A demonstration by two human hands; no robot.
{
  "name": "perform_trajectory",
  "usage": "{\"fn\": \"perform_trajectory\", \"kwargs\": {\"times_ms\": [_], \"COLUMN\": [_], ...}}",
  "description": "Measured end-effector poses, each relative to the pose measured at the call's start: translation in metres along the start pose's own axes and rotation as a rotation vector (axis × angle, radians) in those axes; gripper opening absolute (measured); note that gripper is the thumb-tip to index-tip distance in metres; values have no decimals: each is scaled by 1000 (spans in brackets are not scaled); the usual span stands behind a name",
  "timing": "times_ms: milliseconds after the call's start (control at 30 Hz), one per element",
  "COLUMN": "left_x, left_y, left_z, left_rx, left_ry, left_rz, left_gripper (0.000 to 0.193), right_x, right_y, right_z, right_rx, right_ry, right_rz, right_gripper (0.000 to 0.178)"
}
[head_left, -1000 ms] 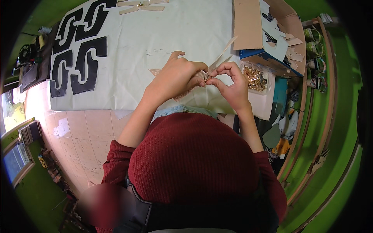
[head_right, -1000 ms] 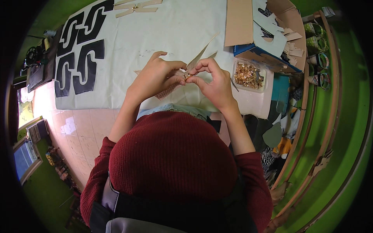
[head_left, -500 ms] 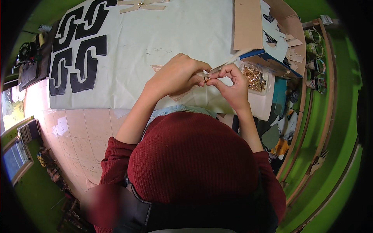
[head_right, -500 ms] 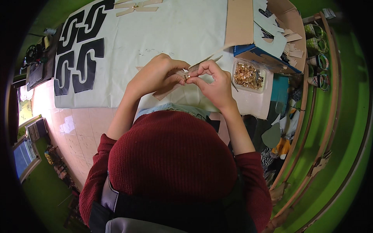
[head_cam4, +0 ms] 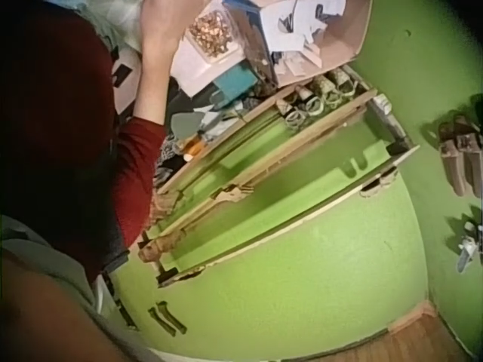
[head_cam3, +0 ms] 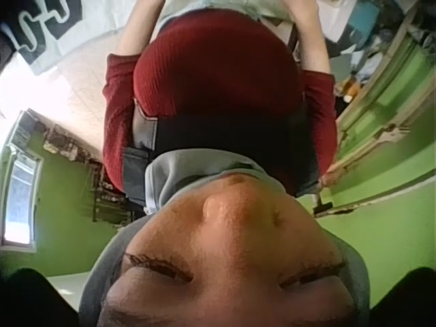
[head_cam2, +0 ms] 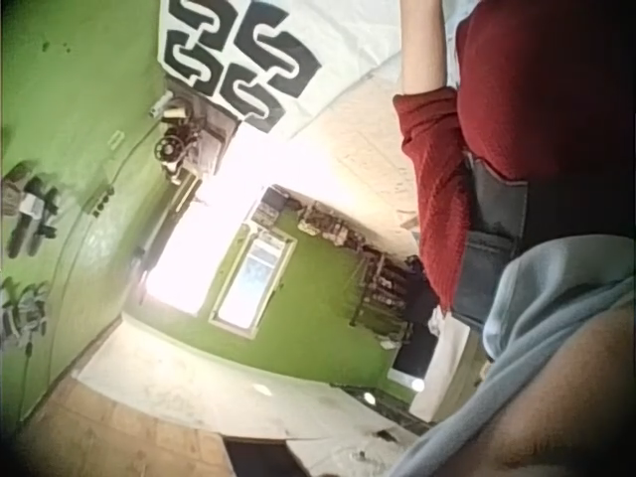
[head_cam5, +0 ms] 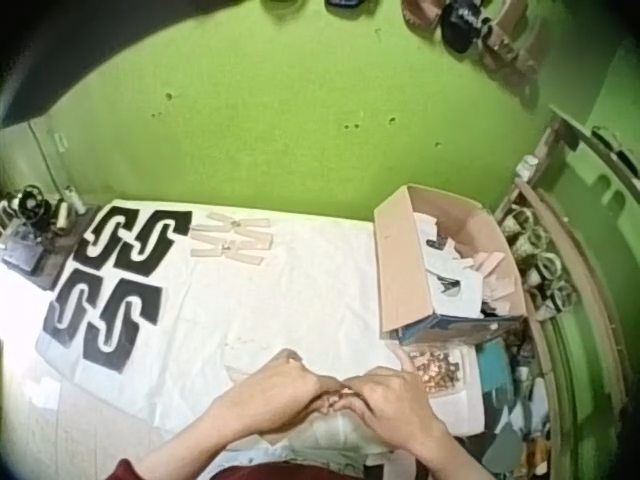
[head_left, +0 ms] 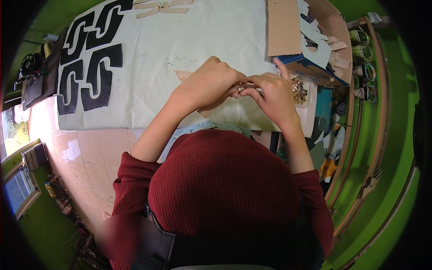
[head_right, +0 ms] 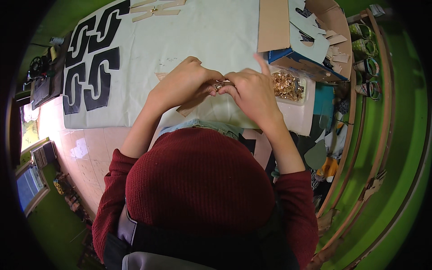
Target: Manually attaching metal hardware components to leather shoe upper pieces.
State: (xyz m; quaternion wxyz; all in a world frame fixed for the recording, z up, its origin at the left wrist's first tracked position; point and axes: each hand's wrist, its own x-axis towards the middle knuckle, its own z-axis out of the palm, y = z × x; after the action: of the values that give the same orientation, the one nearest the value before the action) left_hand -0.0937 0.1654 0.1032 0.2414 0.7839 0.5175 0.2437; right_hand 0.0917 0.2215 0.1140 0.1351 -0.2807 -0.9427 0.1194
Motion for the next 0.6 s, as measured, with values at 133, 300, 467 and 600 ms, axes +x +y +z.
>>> {"fn": "perform_trajectory", "kwargs": {"times_ms": [133,300,467,600], "left_x": [-1,1,4,8], "left_y": [-2,-1,-4,-8], "left_z": [-1,-9,-14,-17], "left_rx": [-9,74,181,163], "left_ry": [-12,17,-146,-216], "left_rz": [-72,-83,-75,-65], "left_gripper": [17,16,7,7], "right_x": [-2,-2,-5,-6], "right_y": [-2,-5,-1,3], "right_z": [1,3,10,17], "right_rx": [58,108,239,307], "right_ry": [-90,-34,-109,-34], "right_rz": [106,65,93,30], "right_gripper": [24,25,30,23]}}
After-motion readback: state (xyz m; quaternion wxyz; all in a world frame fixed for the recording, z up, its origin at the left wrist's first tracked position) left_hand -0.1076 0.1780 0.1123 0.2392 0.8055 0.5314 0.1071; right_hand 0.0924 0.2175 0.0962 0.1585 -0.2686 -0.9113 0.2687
